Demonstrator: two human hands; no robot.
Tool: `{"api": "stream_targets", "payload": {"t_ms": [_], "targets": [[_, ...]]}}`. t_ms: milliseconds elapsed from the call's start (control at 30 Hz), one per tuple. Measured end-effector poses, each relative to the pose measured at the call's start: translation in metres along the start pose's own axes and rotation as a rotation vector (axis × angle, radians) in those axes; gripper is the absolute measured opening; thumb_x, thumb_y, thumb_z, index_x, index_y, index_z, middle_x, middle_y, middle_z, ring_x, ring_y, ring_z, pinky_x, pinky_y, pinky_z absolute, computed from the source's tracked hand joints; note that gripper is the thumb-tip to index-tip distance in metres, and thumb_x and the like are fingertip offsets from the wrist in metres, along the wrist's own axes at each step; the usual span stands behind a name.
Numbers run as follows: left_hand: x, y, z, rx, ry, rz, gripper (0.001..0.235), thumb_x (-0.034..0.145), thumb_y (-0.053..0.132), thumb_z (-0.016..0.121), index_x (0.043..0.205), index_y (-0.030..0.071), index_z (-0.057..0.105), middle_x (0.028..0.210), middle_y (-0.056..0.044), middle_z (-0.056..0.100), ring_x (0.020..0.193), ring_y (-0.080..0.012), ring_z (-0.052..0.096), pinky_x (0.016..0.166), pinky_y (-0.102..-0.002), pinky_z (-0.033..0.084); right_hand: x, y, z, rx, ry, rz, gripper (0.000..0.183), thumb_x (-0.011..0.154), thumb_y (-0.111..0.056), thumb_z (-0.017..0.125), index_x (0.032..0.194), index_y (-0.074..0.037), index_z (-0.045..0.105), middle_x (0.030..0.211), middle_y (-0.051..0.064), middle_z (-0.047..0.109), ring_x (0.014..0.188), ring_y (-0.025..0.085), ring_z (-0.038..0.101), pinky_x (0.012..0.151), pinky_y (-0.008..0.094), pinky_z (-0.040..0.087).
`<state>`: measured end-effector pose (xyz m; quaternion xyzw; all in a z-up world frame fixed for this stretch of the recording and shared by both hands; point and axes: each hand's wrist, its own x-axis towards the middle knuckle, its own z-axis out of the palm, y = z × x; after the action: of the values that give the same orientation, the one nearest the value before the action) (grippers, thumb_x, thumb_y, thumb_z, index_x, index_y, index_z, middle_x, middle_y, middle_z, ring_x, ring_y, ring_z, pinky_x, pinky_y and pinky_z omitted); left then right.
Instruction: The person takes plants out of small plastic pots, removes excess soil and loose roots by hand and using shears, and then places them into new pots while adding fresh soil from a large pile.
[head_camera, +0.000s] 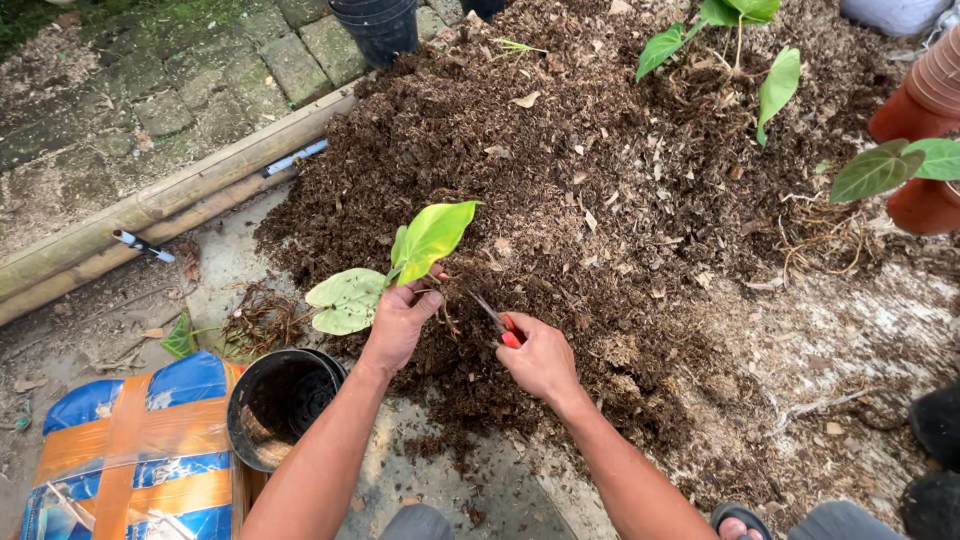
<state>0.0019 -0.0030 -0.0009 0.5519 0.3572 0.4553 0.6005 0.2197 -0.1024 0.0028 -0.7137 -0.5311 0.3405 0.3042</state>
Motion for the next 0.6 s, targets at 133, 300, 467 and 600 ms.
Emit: {"api": "stream_targets", "payload": {"t_ms": [133, 300, 467, 600], "targets": [[-0.002, 0.001, 0.009, 0.049, -0.036, 0.051, 0.041, 0.092, 0.013, 0.075, 0.131, 0.008, 0.064, 0.120, 0.000, 0.068, 0.107, -0.0140, 0.058, 0.098, -0.031, 0.047, -0.001, -0.001, 0.002, -0.019, -0.023, 0.103, 0.047, 0.075, -0.025, 0.068, 0.122, -0.021, 0.076, 0.078, 0.006, 0.074, 0.062, 0.013, 0.062, 0.062, 0.031, 0.048], [-0.002, 0.002, 0.009, 0.034, -0.016, 0.061, 0.037, 0.094, 0.015, 0.074, 0.129, 0.007, 0.064, 0.121, 0.000, 0.067, 0.109, -0.0134, 0.057, 0.098, -0.031, 0.047, -0.006, 0.004, 0.004, 0.272, 0.012, 0.205, 0.049, 0.078, -0.016, 0.061, 0.126, -0.016, 0.072, 0.079, -0.001, 0.065, 0.059, 0.010, 0.054, 0.052, 0.029, 0.044], [-0.003, 0.003, 0.005, 0.037, -0.069, 0.007, 0.039, 0.094, 0.015, 0.073, 0.130, 0.007, 0.063, 0.121, -0.001, 0.068, 0.111, -0.0135, 0.058, 0.099, -0.031, 0.046, 0.005, 0.006, -0.004, 0.234, -0.105, 0.150, 0.046, 0.079, -0.013, 0.062, 0.124, -0.014, 0.072, 0.070, -0.002, 0.059, 0.056, 0.007, 0.050, 0.052, 0.027, 0.040], [-0.006, -0.004, 0.007, 0.054, -0.073, -0.097, 0.040, 0.093, 0.015, 0.074, 0.131, 0.004, 0.064, 0.119, -0.003, 0.068, 0.108, -0.0149, 0.059, 0.098, -0.032, 0.047, 0.007, 0.008, -0.001, 0.288, -0.068, 0.182, 0.036, 0.081, -0.011, 0.062, 0.113, -0.008, 0.078, 0.072, -0.002, 0.061, 0.056, 0.008, 0.049, 0.053, 0.026, 0.039]]}}
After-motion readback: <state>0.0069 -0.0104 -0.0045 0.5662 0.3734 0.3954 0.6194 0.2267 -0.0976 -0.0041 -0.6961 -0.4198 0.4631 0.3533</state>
